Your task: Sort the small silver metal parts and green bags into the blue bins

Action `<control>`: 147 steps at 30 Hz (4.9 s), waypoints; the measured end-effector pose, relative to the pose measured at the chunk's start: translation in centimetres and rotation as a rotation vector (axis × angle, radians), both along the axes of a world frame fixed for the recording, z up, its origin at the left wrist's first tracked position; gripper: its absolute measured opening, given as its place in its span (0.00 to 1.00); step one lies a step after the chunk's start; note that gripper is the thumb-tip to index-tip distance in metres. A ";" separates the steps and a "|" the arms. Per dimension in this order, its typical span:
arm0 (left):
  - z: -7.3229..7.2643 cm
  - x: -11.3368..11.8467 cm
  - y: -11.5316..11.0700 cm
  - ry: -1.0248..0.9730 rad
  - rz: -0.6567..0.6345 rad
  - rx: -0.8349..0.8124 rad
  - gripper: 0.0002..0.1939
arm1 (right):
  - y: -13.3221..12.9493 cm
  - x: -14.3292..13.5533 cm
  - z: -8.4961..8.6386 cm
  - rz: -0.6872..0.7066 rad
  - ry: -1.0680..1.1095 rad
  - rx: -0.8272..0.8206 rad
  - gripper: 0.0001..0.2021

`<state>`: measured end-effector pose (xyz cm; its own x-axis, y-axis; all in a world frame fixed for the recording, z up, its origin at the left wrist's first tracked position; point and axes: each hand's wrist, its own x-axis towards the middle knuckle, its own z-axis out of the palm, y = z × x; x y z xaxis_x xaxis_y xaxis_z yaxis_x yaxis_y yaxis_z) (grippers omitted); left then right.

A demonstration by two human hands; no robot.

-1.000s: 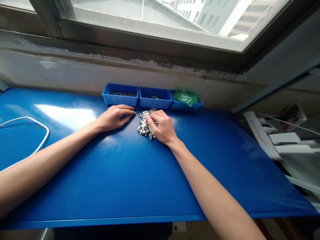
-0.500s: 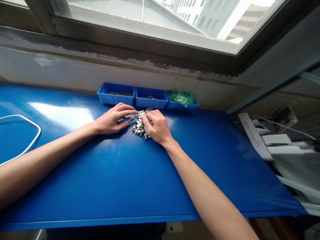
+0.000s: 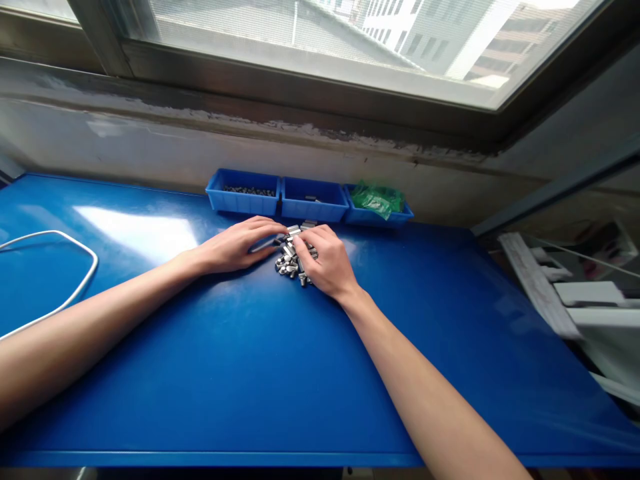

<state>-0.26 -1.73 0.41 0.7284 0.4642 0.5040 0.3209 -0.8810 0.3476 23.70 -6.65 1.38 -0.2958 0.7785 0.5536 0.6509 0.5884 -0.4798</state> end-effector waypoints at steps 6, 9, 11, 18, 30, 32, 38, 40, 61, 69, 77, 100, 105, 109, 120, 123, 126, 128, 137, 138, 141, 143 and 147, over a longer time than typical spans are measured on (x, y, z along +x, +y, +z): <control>-0.4 0.1 0.4 -0.058 -0.031 -0.009 0.11 | -0.2 -0.1 0.1 -0.031 -0.030 0.047 0.12; -0.4 0.0 0.5 -0.072 0.011 -0.038 0.10 | -0.4 -0.5 0.4 -0.130 -0.006 0.134 0.15; -0.4 -0.1 0.5 -0.075 0.036 -0.063 0.10 | -0.2 -1.0 0.8 -0.226 0.073 0.134 0.17; -0.6 -0.3 0.9 -0.126 0.081 -0.076 0.10 | 0.7 -3.2 2.1 -0.334 0.314 -0.051 0.24; -0.2 -0.5 0.3 -0.103 0.070 -0.069 0.11 | -1.2 -3.1 1.3 -0.178 0.305 -0.072 0.21; -0.1 -0.5 0.3 -0.111 0.060 -0.092 0.13 | -1.2 -2.9 1.5 -0.166 0.292 -0.064 0.21; -0.1 -0.5 0.4 -0.107 0.010 -0.046 0.14 | -0.6 -1.8 2.2 -0.083 0.098 -0.053 0.16; -0.2 -0.5 0.5 -0.116 0.005 -0.040 0.14 | -0.2 -1.0 2.0 -0.074 0.001 -0.043 0.13; -0.6 -1.4 3.2 -0.698 0.276 -0.187 0.15 | 1.0 0.4 0.0 -0.135 0.032 0.048 0.14; 0.3 -0.5 1.0 -0.113 0.006 0.084 0.22 | 0.9 0.2 0.1 -0.137 0.041 0.038 0.16; -0.1 -0.5 0.8 0.039 -0.002 0.098 0.16 | 0.9 0.1 0.1 -0.124 0.057 0.028 0.17; -0.2 -0.6 1.2 -0.011 0.059 -0.079 0.13 | 0.9 0.1 0.1 -0.132 0.044 -0.002 0.20; -0.2 -0.5 1.2 -0.016 0.076 -0.092 0.13 | 0.9 0.1 0.0 -0.120 0.048 0.010 0.19; 0.1 -0.4 1.1 -0.097 0.104 -0.164 0.12 | 0.9 0.1 0.0 -0.122 0.045 0.000 0.19; -0.2 -1.3 3.2 -0.787 0.406 -0.310 0.25 | 1.0 0.2 -0.1 -0.122 0.045 -0.006 0.17; -0.7 -1.4 3.9 -0.812 0.371 -0.326 0.31 | 1.0 0.2 -0.1 -0.124 0.044 -0.006 0.16; -1.1 -1.4 4.2 -0.787 0.310 -0.342 0.35 | 1.0 0.2 0.0 -0.117 0.052 0.003 0.15; -1.0 -1.3 3.8 -0.751 0.277 -0.339 0.34 | 1.0 0.2 0.0 -0.117 0.055 0.004 0.15; 1.0 0.0 0.0 -0.311 0.101 -0.225 0.12 | 1.0 0.3 -0.1 -0.131 0.037 -0.004 0.16; 1.1 0.0 -0.2 -0.281 0.076 -0.220 0.12 | 1.0 0.3 -0.1 -0.132 0.037 -0.001 0.16; 1.4 0.3 -0.7 -0.199 -0.010 -0.203 0.13 | 1.0 0.2 -0.1 -0.133 0.040 0.004 0.16; 1.5 0.4 -0.9 -0.140 -0.078 -0.194 0.16 | 1.0 0.2 -0.1 -0.132 0.041 0.002 0.16; 1.5 0.6 -1.2 -0.058 -0.147 -0.206 0.18 | 1.0 0.1 -0.1 -0.135 0.033 -0.003 0.17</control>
<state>0.35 -2.94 1.93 0.7684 0.4524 0.4526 0.1687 -0.8255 0.5386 23.84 -5.67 1.29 -0.1696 0.8119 0.5587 0.7080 0.4947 -0.5040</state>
